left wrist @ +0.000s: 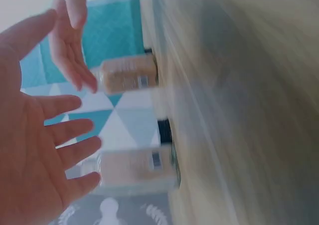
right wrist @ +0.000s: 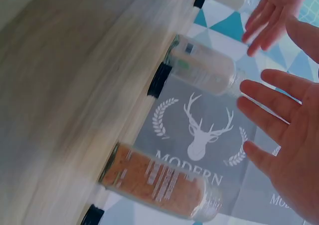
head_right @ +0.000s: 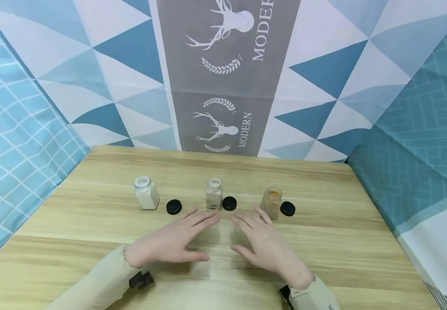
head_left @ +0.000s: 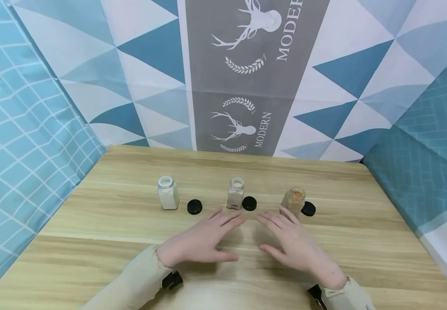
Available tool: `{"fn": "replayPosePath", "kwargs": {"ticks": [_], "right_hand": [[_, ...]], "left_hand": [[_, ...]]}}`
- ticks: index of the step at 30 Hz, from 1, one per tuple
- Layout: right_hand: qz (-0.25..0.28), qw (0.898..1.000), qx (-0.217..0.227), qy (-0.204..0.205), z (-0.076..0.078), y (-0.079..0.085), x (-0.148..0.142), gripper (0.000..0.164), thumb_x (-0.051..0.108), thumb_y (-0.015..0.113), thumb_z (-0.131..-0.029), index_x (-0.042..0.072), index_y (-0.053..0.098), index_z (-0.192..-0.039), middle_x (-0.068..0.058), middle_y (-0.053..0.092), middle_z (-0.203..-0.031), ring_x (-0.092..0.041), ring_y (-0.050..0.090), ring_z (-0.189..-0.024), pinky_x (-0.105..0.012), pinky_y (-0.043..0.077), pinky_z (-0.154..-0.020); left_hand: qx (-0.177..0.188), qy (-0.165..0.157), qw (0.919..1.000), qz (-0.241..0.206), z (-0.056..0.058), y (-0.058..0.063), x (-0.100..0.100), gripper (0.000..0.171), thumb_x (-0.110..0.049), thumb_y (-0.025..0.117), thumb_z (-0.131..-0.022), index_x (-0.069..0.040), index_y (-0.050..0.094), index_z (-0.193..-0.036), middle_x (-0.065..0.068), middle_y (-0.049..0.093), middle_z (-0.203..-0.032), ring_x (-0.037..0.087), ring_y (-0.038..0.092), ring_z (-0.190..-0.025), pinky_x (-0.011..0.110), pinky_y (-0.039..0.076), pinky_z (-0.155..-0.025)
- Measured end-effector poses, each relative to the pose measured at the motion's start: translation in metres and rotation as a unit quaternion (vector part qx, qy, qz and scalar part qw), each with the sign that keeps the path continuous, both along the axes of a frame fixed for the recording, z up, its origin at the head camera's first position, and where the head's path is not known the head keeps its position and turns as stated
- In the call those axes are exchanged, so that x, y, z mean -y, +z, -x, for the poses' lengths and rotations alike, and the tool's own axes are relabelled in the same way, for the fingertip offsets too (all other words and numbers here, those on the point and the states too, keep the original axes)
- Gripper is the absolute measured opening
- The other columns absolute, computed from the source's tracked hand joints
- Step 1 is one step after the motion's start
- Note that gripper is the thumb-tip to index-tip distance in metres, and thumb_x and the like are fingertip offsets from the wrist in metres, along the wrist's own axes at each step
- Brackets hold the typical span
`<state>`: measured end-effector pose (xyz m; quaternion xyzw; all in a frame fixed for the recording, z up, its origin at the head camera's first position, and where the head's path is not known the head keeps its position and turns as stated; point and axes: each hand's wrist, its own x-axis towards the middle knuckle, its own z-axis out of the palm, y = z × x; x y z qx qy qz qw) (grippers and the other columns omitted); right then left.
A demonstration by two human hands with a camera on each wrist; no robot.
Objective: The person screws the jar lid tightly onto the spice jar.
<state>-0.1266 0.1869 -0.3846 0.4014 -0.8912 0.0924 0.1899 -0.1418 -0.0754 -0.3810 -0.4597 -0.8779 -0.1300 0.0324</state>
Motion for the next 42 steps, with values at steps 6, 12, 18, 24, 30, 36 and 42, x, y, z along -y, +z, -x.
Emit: {"fn": "replayPosePath", "kwargs": {"ticks": [6, 12, 18, 24, 30, 36, 42], "right_hand": [[0.004, 0.999, -0.010, -0.034, 0.000, 0.001, -0.010, 0.045, 0.038, 0.069, -0.077, 0.013, 0.060, -0.112, 0.003, 0.061, -0.105, -0.017, 0.054, -0.099, -0.041, 0.037, -0.094], [-0.007, 0.996, -0.016, -0.088, 0.003, 0.001, -0.023, 0.024, 0.034, 0.071, -0.075, 0.016, 0.065, -0.090, 0.006, 0.063, -0.086, -0.015, 0.059, -0.084, -0.045, 0.045, -0.083], [-0.014, 0.993, -0.004, -0.117, 0.007, 0.003, -0.038, 0.021, 0.028, 0.072, -0.074, 0.015, 0.068, -0.090, 0.002, 0.068, -0.089, -0.016, 0.063, -0.082, -0.043, 0.047, -0.076], [-0.025, 0.985, 0.058, -0.158, 0.008, 0.011, -0.051, 0.022, 0.027, 0.072, -0.075, 0.015, 0.070, -0.093, 0.000, 0.069, -0.090, -0.022, 0.065, -0.083, -0.051, 0.046, -0.081], [-0.038, 0.961, 0.132, -0.242, 0.009, 0.023, -0.063, 0.020, 0.028, 0.065, -0.083, 0.011, 0.070, -0.093, -0.005, 0.069, -0.089, -0.027, 0.064, -0.080, -0.054, 0.043, -0.082], [-0.025, 0.955, 0.128, -0.268, 0.020, 0.022, -0.074, 0.015, 0.023, 0.062, -0.084, 0.010, 0.068, -0.088, -0.004, 0.068, -0.084, -0.024, 0.063, -0.070, -0.050, 0.044, -0.073], [0.033, 0.956, 0.094, -0.276, 0.031, 0.016, -0.090, 0.013, 0.017, 0.063, -0.083, 0.006, 0.066, -0.089, -0.012, 0.063, -0.089, -0.029, 0.059, -0.068, -0.046, 0.046, -0.060]], "left_hand": [[0.042, 0.017, 0.9989, -0.012, 0.004, 0.003, -0.018, 0.070, -0.050, 0.055, -0.085, -0.012, 0.033, -0.140, 0.005, 0.037, -0.143, 0.021, 0.038, -0.128, 0.041, 0.031, -0.106], [0.059, 0.039, 0.9968, -0.036, 0.009, 0.000, -0.038, 0.060, -0.042, 0.054, -0.088, -0.011, 0.038, -0.137, 0.005, 0.046, -0.136, 0.019, 0.047, -0.121, 0.035, 0.038, -0.101], [0.126, 0.071, 0.9859, -0.084, 0.015, -0.002, -0.053, 0.051, -0.036, 0.055, -0.089, -0.011, 0.044, -0.133, 0.001, 0.053, -0.126, 0.012, 0.055, -0.108, 0.026, 0.046, -0.089], [0.168, 0.085, 0.9747, -0.120, 0.020, -0.007, -0.069, 0.045, -0.033, 0.057, -0.089, -0.011, 0.049, -0.127, 0.001, 0.056, -0.121, 0.008, 0.056, -0.103, 0.020, 0.046, -0.083], [0.226, 0.099, 0.9557, -0.161, 0.028, -0.021, -0.081, 0.043, -0.031, 0.059, -0.087, -0.010, 0.052, -0.124, 0.001, 0.058, -0.120, 0.008, 0.058, -0.100, 0.016, 0.045, -0.080], [0.256, 0.137, 0.9406, -0.177, 0.034, -0.023, -0.092, 0.047, -0.031, 0.060, -0.087, -0.010, 0.049, -0.127, 0.002, 0.056, -0.123, 0.012, 0.057, -0.104, 0.020, 0.046, -0.083], [0.292, 0.154, 0.9226, -0.200, 0.038, -0.027, -0.108, 0.054, -0.032, 0.062, -0.086, -0.009, 0.044, -0.131, 0.004, 0.053, -0.127, 0.015, 0.056, -0.108, 0.021, 0.047, -0.083]]}}
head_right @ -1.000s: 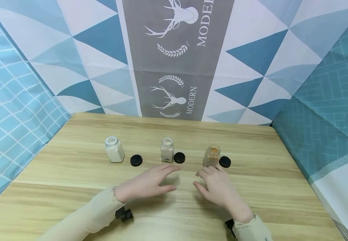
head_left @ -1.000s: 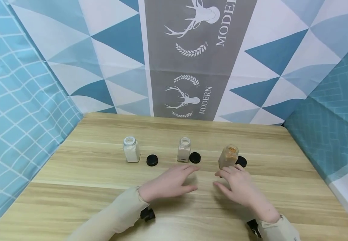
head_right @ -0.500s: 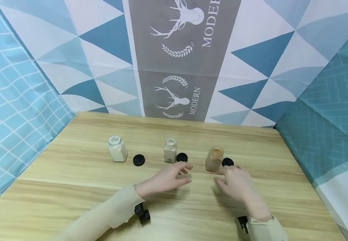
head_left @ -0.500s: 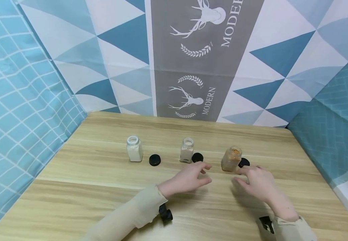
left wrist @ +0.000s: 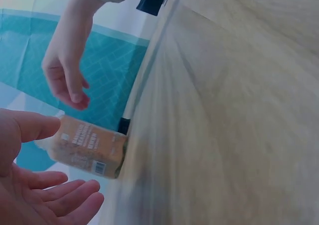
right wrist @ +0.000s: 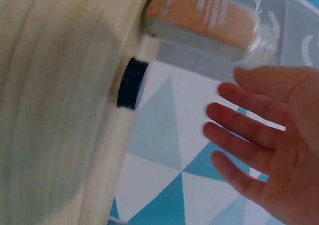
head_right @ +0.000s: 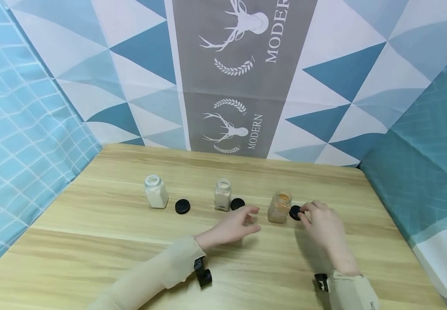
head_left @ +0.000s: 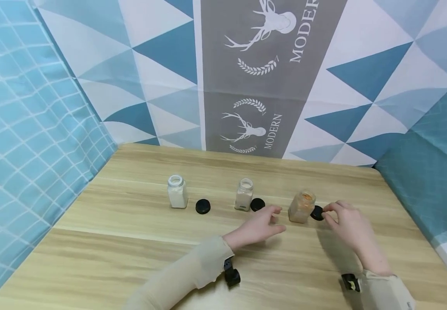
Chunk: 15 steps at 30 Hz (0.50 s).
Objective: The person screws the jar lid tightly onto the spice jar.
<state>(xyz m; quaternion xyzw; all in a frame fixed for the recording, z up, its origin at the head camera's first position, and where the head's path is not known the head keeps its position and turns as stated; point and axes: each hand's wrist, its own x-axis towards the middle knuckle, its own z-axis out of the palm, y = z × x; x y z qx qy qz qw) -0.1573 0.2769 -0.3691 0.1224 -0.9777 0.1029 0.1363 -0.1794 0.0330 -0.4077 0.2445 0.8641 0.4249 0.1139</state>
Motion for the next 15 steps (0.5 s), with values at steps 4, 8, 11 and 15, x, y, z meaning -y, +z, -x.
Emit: {"fn": "replayPosePath", "kwargs": {"ticks": [4, 8, 11, 15], "right_hand": [[0.011, 1.000, -0.019, -0.003, 0.005, -0.003, -0.008, 0.015, 0.014, 0.063, -0.082, 0.003, 0.065, -0.092, -0.017, 0.061, -0.093, -0.032, 0.059, -0.070, -0.046, 0.046, -0.059], [0.015, 1.000, 0.014, -0.003, 0.010, -0.004, -0.010, 0.025, 0.016, 0.062, -0.084, 0.001, 0.062, -0.104, -0.021, 0.060, -0.101, -0.037, 0.059, -0.084, -0.050, 0.047, -0.064], [0.027, 0.998, 0.052, -0.003, 0.014, -0.005, -0.009, 0.034, 0.017, 0.061, -0.086, -0.002, 0.057, -0.114, -0.024, 0.057, -0.110, -0.041, 0.055, -0.096, -0.053, 0.046, -0.072], [0.047, 0.995, 0.087, 0.008, 0.020, -0.006, -0.006, 0.040, 0.015, 0.061, -0.085, -0.006, 0.052, -0.119, -0.029, 0.053, -0.115, -0.044, 0.051, -0.102, -0.055, 0.044, -0.079]], "left_hand": [[0.020, 0.008, 0.9998, -0.001, 0.000, -0.005, -0.010, 0.061, -0.034, 0.063, -0.084, -0.009, 0.040, -0.135, 0.004, 0.049, -0.132, 0.016, 0.055, -0.110, 0.023, 0.047, -0.086], [0.022, 0.017, 0.9996, -0.004, 0.002, -0.007, -0.017, 0.064, -0.035, 0.062, -0.084, -0.009, 0.037, -0.137, 0.003, 0.046, -0.135, 0.016, 0.052, -0.113, 0.025, 0.045, -0.089], [0.025, 0.030, 0.9988, -0.030, 0.005, -0.007, -0.022, 0.063, -0.033, 0.063, -0.085, -0.009, 0.038, -0.136, 0.004, 0.046, -0.135, 0.016, 0.051, -0.115, 0.026, 0.044, -0.091], [0.024, 0.054, 0.9966, -0.057, 0.008, -0.006, -0.028, 0.060, -0.031, 0.066, -0.083, -0.010, 0.042, -0.133, 0.002, 0.047, -0.134, 0.016, 0.050, -0.115, 0.025, 0.044, -0.091]]}}
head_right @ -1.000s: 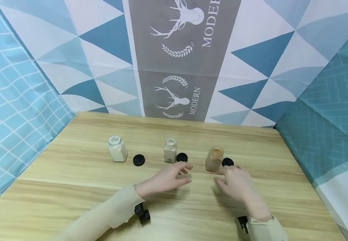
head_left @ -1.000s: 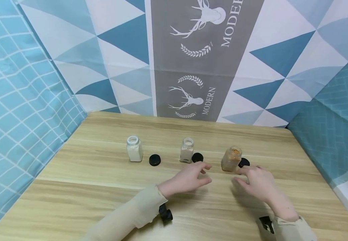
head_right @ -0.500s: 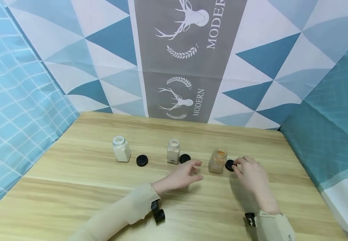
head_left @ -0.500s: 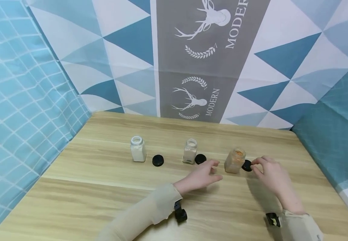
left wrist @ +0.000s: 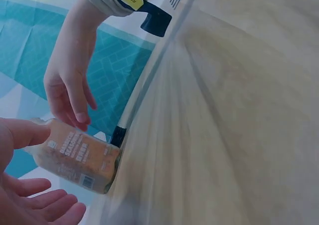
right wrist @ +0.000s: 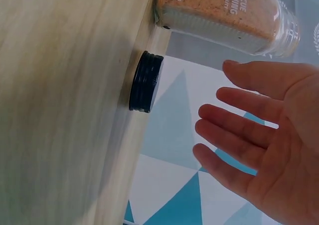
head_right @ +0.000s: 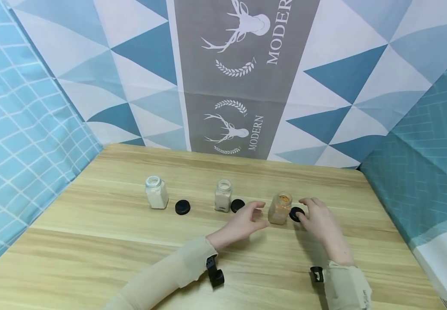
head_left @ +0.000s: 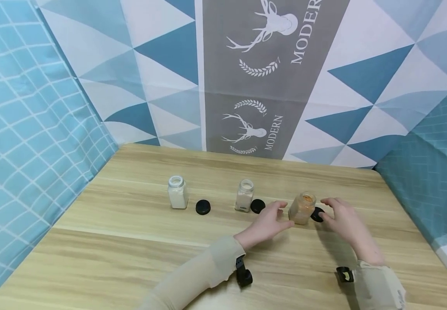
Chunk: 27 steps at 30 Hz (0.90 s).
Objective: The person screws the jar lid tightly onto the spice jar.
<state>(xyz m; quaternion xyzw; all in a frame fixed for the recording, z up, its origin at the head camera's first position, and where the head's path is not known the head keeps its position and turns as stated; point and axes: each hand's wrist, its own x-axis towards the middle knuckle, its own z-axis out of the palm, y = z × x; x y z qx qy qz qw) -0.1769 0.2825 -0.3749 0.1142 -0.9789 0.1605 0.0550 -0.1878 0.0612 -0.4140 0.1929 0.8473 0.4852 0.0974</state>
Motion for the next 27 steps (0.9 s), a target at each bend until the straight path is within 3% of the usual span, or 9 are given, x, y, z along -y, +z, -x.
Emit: {"fn": "replayPosePath", "kwargs": {"ticks": [7, 13, 21, 27], "right_hand": [[0.005, 1.000, 0.016, 0.013, 0.004, -0.003, 0.001, 0.043, 0.009, 0.062, -0.083, -0.007, 0.050, -0.121, -0.031, 0.049, -0.118, -0.047, 0.049, -0.104, -0.056, 0.043, -0.081], [-0.002, 1.000, 0.024, 0.015, 0.004, -0.007, -0.002, 0.046, 0.007, 0.061, -0.083, -0.007, 0.046, -0.125, -0.033, 0.047, -0.120, -0.049, 0.050, -0.101, -0.056, 0.044, -0.078], [-0.016, 0.999, 0.033, 0.024, 0.006, -0.013, 0.002, 0.047, 0.005, 0.065, -0.080, -0.008, 0.049, -0.121, -0.033, 0.049, -0.116, -0.050, 0.049, -0.102, -0.058, 0.043, -0.081], [-0.028, 0.998, 0.045, 0.024, 0.010, -0.018, 0.006, 0.044, 0.003, 0.065, -0.079, -0.010, 0.050, -0.118, -0.034, 0.051, -0.113, -0.049, 0.051, -0.100, -0.057, 0.044, -0.081]], "left_hand": [[0.007, 0.004, 0.9999, 0.007, 0.001, -0.001, -0.009, 0.063, -0.030, 0.070, -0.080, -0.014, 0.042, -0.134, -0.001, 0.046, -0.134, 0.015, 0.049, -0.116, 0.025, 0.043, -0.092], [0.030, -0.003, 0.9994, -0.019, 0.002, -0.002, -0.016, 0.063, -0.026, 0.071, -0.079, -0.013, 0.042, -0.133, 0.000, 0.048, -0.134, 0.017, 0.049, -0.119, 0.026, 0.042, -0.095], [0.056, 0.028, 0.9976, -0.031, 0.008, -0.004, -0.022, 0.072, -0.030, 0.070, -0.079, -0.013, 0.034, -0.139, 0.002, 0.043, -0.138, 0.017, 0.049, -0.119, 0.029, 0.044, -0.092], [0.046, 0.037, 0.9975, -0.040, 0.013, -0.003, -0.026, 0.068, -0.031, 0.068, -0.081, -0.013, 0.035, -0.138, 0.002, 0.042, -0.138, 0.017, 0.049, -0.118, 0.028, 0.044, -0.091]]}}
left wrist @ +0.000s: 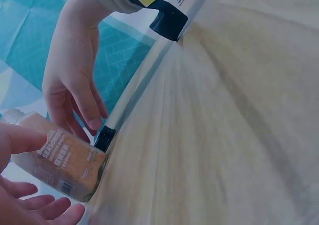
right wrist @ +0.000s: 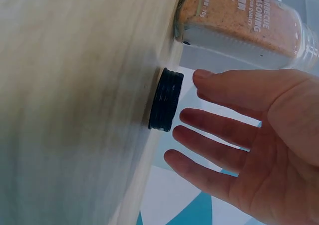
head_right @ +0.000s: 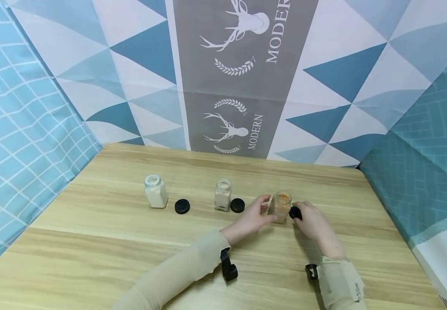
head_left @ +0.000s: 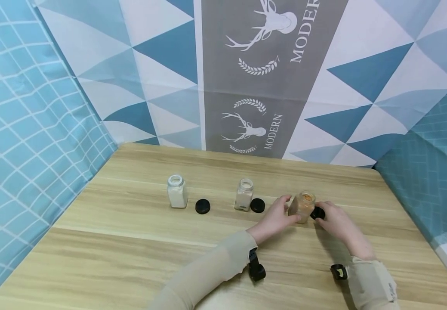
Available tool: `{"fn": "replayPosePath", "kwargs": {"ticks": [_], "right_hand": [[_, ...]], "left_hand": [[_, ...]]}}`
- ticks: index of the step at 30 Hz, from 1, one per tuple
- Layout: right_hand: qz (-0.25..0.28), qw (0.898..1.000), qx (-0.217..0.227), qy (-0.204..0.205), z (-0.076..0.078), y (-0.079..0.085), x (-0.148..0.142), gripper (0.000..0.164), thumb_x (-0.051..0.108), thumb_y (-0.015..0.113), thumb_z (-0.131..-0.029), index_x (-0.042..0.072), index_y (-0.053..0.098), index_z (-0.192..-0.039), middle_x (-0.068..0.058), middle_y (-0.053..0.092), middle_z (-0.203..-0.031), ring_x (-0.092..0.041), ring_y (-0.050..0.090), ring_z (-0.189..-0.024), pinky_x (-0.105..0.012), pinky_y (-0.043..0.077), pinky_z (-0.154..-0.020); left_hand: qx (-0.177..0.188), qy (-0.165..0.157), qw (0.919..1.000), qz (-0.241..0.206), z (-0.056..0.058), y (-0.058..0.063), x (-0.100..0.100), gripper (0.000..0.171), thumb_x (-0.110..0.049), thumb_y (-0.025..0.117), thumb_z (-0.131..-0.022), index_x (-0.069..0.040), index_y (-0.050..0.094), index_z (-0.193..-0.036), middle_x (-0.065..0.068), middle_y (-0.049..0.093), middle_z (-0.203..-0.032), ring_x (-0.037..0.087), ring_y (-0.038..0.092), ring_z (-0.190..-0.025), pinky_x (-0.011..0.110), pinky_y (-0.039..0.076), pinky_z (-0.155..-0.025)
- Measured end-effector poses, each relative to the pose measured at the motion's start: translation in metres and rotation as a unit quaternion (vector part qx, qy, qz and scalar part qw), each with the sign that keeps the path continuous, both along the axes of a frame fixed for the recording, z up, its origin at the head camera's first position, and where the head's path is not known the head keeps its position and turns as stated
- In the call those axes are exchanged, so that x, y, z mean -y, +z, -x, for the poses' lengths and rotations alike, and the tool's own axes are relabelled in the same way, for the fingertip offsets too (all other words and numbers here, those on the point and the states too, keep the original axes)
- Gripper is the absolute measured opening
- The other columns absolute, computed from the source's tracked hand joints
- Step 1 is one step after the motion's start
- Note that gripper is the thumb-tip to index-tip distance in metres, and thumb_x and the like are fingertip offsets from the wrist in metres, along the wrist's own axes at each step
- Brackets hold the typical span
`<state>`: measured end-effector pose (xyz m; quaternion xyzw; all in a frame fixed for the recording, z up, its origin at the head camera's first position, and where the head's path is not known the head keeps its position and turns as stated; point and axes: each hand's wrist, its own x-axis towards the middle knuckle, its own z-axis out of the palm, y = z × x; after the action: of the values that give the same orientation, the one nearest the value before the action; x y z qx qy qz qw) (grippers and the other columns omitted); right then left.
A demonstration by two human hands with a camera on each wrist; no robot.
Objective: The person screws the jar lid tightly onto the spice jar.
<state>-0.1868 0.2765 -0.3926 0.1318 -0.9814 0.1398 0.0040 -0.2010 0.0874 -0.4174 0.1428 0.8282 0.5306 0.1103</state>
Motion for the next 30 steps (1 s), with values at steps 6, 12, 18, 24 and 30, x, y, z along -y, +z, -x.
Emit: {"fn": "replayPosePath", "kwargs": {"ticks": [6, 12, 18, 24, 30], "right_hand": [[-0.002, 1.000, 0.005, -0.004, 0.003, -0.001, -0.001, 0.046, 0.001, 0.065, -0.078, -0.010, 0.049, -0.120, -0.034, 0.051, -0.113, -0.050, 0.051, -0.100, -0.058, 0.043, -0.083], [-0.013, 1.000, 0.009, 0.006, 0.006, 0.001, -0.003, 0.048, -0.002, 0.066, -0.076, -0.011, 0.049, -0.119, -0.034, 0.052, -0.111, -0.048, 0.052, -0.098, -0.055, 0.045, -0.081], [-0.027, 0.999, 0.022, 0.018, 0.007, 0.002, -0.003, 0.041, -0.004, 0.067, -0.074, -0.010, 0.054, -0.113, -0.031, 0.056, -0.103, -0.047, 0.055, -0.095, -0.056, 0.045, -0.080], [-0.039, 0.999, 0.024, 0.027, 0.007, 0.004, -0.003, 0.039, -0.005, 0.067, -0.074, -0.008, 0.057, -0.111, -0.027, 0.058, -0.099, -0.045, 0.056, -0.093, -0.055, 0.045, -0.080], [-0.047, 0.998, 0.010, 0.031, 0.010, 0.003, -0.004, 0.039, -0.006, 0.069, -0.071, -0.008, 0.058, -0.109, -0.026, 0.058, -0.095, -0.045, 0.057, -0.090, -0.055, 0.047, -0.078]], "left_hand": [[-0.012, -0.005, 0.9999, 0.004, 0.003, -0.001, 0.000, 0.058, -0.031, 0.065, -0.084, -0.016, 0.042, -0.135, -0.001, 0.044, -0.137, 0.017, 0.051, -0.116, 0.025, 0.043, -0.092], [-0.008, -0.022, 0.9995, -0.019, 0.006, -0.007, 0.001, 0.056, -0.026, 0.062, -0.087, -0.012, 0.040, -0.136, 0.002, 0.049, -0.133, 0.016, 0.051, -0.116, 0.023, 0.042, -0.093], [-0.005, -0.036, 0.9989, -0.029, 0.009, -0.013, 0.003, 0.049, -0.021, 0.061, -0.088, -0.006, 0.045, -0.131, 0.008, 0.053, -0.128, 0.018, 0.052, -0.115, 0.022, 0.043, -0.092], [-0.011, -0.040, 0.9989, -0.023, 0.010, -0.014, 0.005, 0.044, -0.021, 0.061, -0.087, -0.006, 0.049, -0.128, 0.007, 0.055, -0.127, 0.017, 0.053, -0.114, 0.021, 0.043, -0.092], [-0.011, -0.033, 0.9994, -0.004, 0.010, -0.012, 0.003, 0.044, -0.022, 0.063, -0.086, -0.010, 0.050, -0.127, 0.004, 0.056, -0.125, 0.013, 0.054, -0.113, 0.020, 0.042, -0.092]]}}
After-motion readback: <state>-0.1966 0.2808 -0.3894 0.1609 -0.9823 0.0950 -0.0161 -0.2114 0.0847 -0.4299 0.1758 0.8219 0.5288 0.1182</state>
